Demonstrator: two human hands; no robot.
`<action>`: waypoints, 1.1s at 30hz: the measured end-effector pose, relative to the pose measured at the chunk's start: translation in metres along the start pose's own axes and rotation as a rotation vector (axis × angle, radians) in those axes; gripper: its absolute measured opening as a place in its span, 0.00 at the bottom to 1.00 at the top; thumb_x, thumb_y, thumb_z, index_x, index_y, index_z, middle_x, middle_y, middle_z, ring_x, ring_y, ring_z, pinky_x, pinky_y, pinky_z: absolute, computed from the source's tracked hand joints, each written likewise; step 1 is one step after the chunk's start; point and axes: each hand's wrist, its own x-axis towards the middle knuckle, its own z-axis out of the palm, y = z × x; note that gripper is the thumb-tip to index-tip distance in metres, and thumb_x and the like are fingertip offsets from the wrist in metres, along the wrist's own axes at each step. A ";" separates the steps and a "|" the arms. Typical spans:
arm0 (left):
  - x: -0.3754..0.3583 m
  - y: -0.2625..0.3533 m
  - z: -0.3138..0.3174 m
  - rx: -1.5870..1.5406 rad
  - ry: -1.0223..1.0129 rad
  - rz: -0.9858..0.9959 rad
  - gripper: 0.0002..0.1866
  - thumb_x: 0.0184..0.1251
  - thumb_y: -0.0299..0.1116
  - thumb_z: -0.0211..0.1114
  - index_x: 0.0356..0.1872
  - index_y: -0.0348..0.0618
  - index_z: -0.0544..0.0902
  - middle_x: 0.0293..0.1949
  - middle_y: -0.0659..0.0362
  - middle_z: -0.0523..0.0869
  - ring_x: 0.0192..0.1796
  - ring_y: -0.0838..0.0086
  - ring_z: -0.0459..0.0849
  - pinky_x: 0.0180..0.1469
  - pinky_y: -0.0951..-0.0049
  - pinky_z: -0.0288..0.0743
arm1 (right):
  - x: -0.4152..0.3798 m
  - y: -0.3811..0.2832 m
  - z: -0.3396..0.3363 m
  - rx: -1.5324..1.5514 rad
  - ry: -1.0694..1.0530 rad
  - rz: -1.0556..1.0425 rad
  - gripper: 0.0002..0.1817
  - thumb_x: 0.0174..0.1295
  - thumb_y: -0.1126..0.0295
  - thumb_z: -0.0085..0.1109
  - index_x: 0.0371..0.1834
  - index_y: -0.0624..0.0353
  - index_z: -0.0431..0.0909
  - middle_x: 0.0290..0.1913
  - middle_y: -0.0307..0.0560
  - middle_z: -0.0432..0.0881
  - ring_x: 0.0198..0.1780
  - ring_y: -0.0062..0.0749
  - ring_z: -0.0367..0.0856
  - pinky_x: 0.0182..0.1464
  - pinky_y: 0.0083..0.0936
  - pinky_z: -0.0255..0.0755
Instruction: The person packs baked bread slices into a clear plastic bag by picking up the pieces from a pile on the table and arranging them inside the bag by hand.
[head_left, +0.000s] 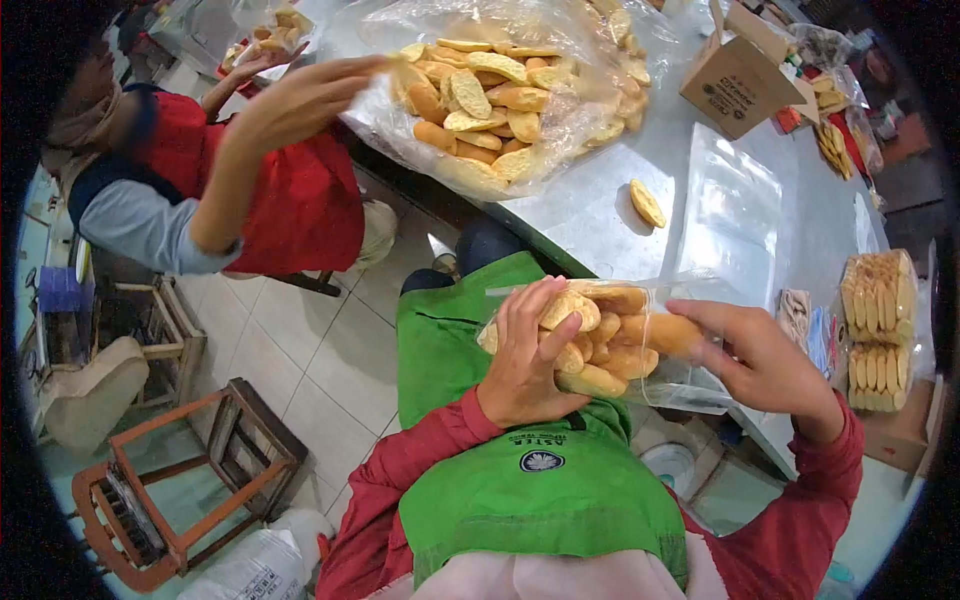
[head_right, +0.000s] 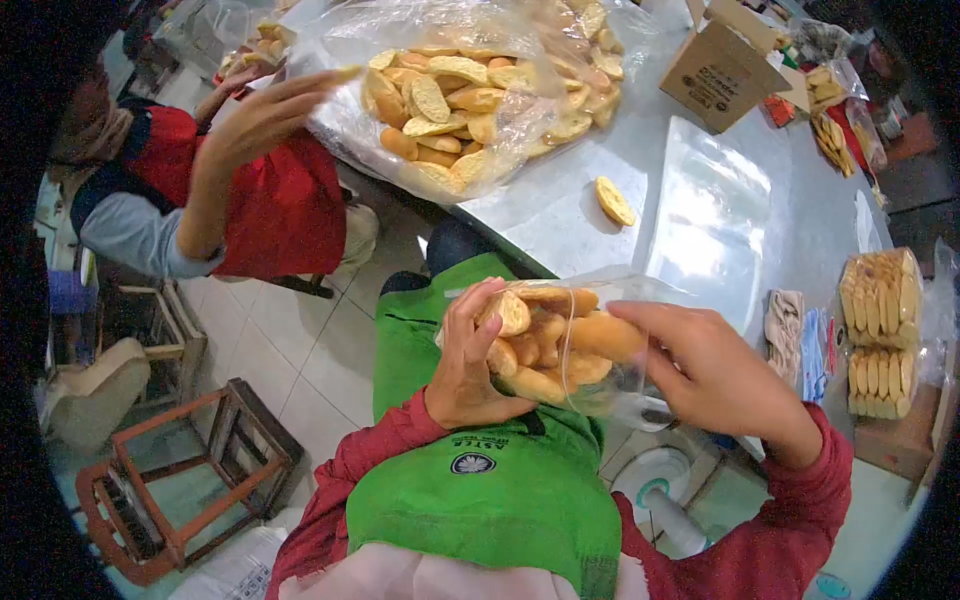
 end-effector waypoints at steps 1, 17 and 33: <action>-0.001 0.001 0.000 0.001 -0.010 0.001 0.62 0.27 0.38 0.82 0.71 0.64 0.53 0.66 0.41 0.62 0.66 0.42 0.64 0.64 0.39 0.56 | 0.003 0.002 0.003 0.096 -0.037 0.065 0.17 0.61 0.78 0.55 0.53 0.67 0.71 0.37 0.57 0.81 0.40 0.41 0.83 0.42 0.34 0.75; -0.010 -0.003 -0.006 -0.014 0.008 0.012 0.62 0.27 0.38 0.81 0.71 0.65 0.53 0.65 0.40 0.62 0.65 0.42 0.66 0.63 0.39 0.58 | 0.024 -0.005 0.040 0.972 -0.124 0.414 0.21 0.67 0.78 0.53 0.62 0.66 0.63 0.49 0.49 0.78 0.48 0.27 0.80 0.51 0.25 0.76; -0.016 -0.008 -0.009 -0.033 0.027 -0.012 0.59 0.30 0.39 0.81 0.70 0.63 0.54 0.65 0.41 0.63 0.65 0.43 0.66 0.63 0.38 0.58 | 0.052 -0.001 0.071 0.056 -0.154 -0.096 0.20 0.58 0.70 0.60 0.52 0.64 0.71 0.40 0.63 0.80 0.44 0.60 0.79 0.45 0.44 0.74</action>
